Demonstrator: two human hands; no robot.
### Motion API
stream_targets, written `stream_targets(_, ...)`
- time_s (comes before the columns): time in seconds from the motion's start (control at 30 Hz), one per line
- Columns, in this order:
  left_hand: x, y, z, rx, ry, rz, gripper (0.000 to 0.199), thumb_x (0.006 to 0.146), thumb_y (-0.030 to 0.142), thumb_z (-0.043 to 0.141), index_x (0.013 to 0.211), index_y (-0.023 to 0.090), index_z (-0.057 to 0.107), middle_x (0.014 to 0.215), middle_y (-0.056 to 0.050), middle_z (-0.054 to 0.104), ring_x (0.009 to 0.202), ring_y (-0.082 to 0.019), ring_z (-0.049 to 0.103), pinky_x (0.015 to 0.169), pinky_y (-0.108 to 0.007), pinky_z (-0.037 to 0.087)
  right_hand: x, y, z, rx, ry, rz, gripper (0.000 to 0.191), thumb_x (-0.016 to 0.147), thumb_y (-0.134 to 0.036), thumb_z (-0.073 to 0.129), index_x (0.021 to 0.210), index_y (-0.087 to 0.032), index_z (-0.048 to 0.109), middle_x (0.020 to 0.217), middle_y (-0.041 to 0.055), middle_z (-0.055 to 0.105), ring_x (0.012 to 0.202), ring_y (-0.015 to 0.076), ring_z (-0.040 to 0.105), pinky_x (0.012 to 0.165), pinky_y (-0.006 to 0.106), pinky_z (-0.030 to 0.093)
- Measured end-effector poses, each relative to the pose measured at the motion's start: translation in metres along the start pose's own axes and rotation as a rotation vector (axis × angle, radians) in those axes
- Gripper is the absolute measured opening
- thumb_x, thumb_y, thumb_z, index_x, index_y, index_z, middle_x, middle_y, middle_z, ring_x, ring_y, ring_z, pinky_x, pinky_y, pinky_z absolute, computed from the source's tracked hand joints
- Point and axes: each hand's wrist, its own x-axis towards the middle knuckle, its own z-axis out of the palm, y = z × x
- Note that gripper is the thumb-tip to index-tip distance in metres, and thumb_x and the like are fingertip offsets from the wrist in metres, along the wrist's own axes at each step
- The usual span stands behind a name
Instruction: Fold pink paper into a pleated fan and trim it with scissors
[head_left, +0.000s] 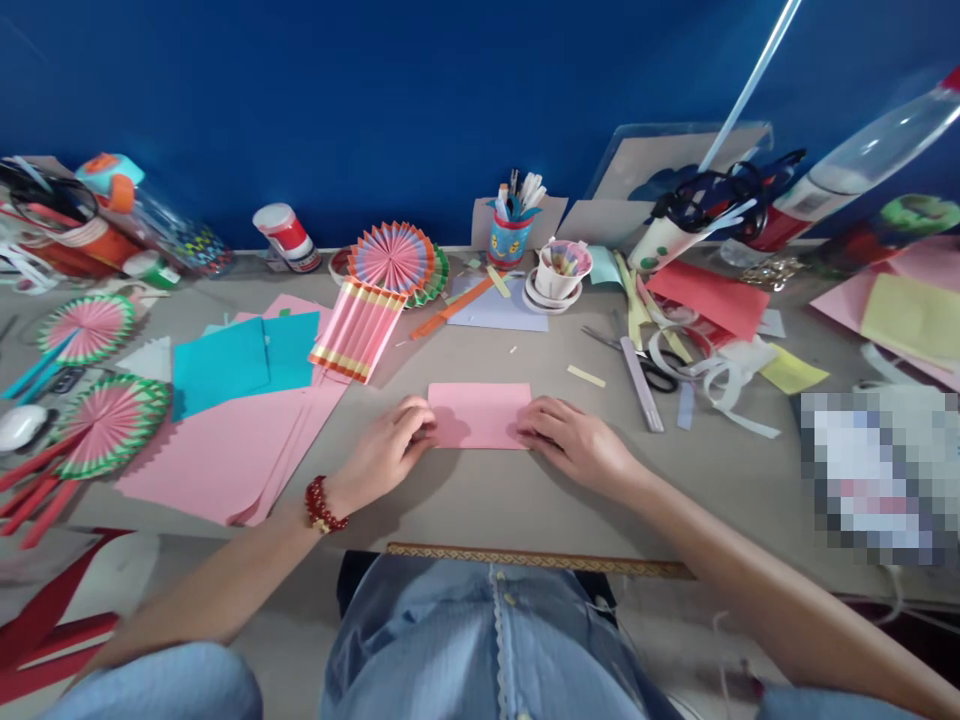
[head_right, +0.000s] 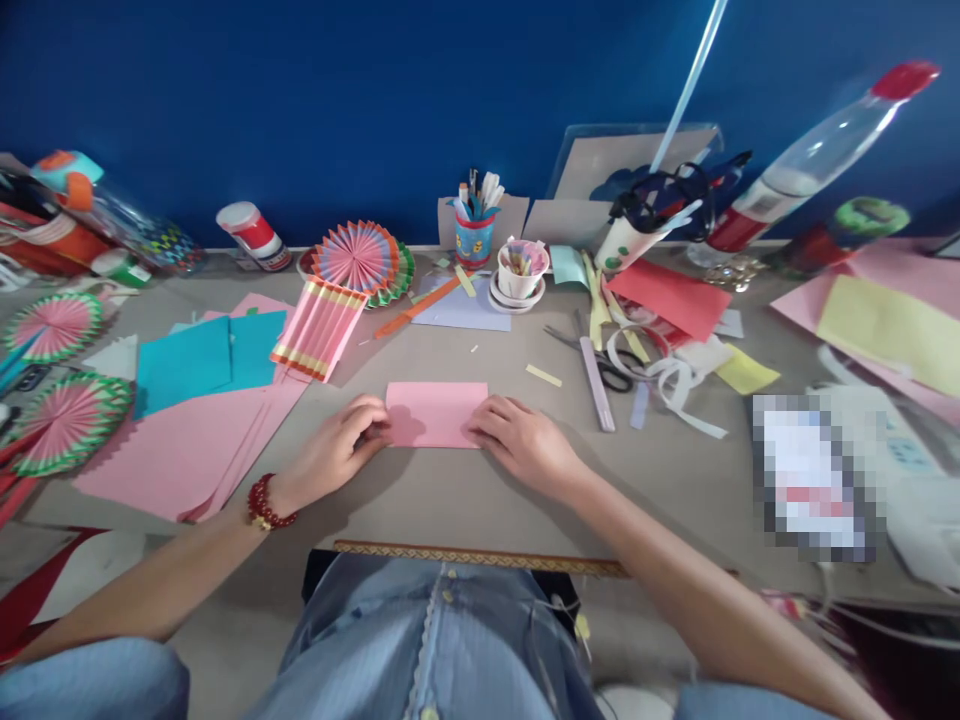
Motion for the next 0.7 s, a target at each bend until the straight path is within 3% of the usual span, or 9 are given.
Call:
stream_targets(0.1,-0.007,0.000,0.002,-0.004,0.042,0.011,0.022,0.097,0.018,0.049,0.119,0.022,0.047,0.124,-0.010,0.052,0.102,-0.019,0.059,0.090,-0.033,0.050,-0.003,0.002,0.003,-0.046,0.024,-0.029,0.028,0.098,-0.020,0.045,0.111,-0.026,0.068,0.113,0.0085,0.066,0.103,0.0222,0.062,0.087,0.035,0.051)
stream_targets(0.2,-0.011,0.002,0.002,0.058,0.060,0.030,0.029,0.095,0.014,0.048,0.122,0.023,0.047,0.128,-0.011,0.051,0.121,-0.024,0.053,0.101,-0.039,0.047,-0.003,0.002,0.003,-0.088,0.024,-0.042,0.031,0.097,-0.017,0.044,0.110,-0.028,0.070,0.112,0.0086,0.065,0.101,0.0221,0.062,0.084,0.035,0.052)
stream_targets(0.47,-0.013,0.003,0.002,0.218,0.013,0.109,0.030,0.095,0.008,0.044,0.110,0.025,0.062,0.125,-0.009,0.056,0.109,-0.022,0.057,0.095,-0.039,0.049,-0.001,-0.002,0.005,-0.187,0.051,-0.080,0.034,0.095,-0.012,0.045,0.101,-0.028,0.074,0.110,0.0080,0.067,0.093,0.0213,0.064,0.080,0.034,0.051)
stream_targets(0.7,-0.014,-0.001,-0.006,0.406,-0.015,0.280,0.037,0.095,0.010,0.044,0.120,0.026,0.066,0.137,-0.008,0.058,0.120,-0.025,0.052,0.097,-0.043,0.047,-0.007,0.004,0.010,-0.314,0.075,-0.172,0.031,0.093,-0.012,0.051,0.106,-0.031,0.072,0.110,0.0051,0.069,0.092,0.0200,0.061,0.079,0.032,0.046)
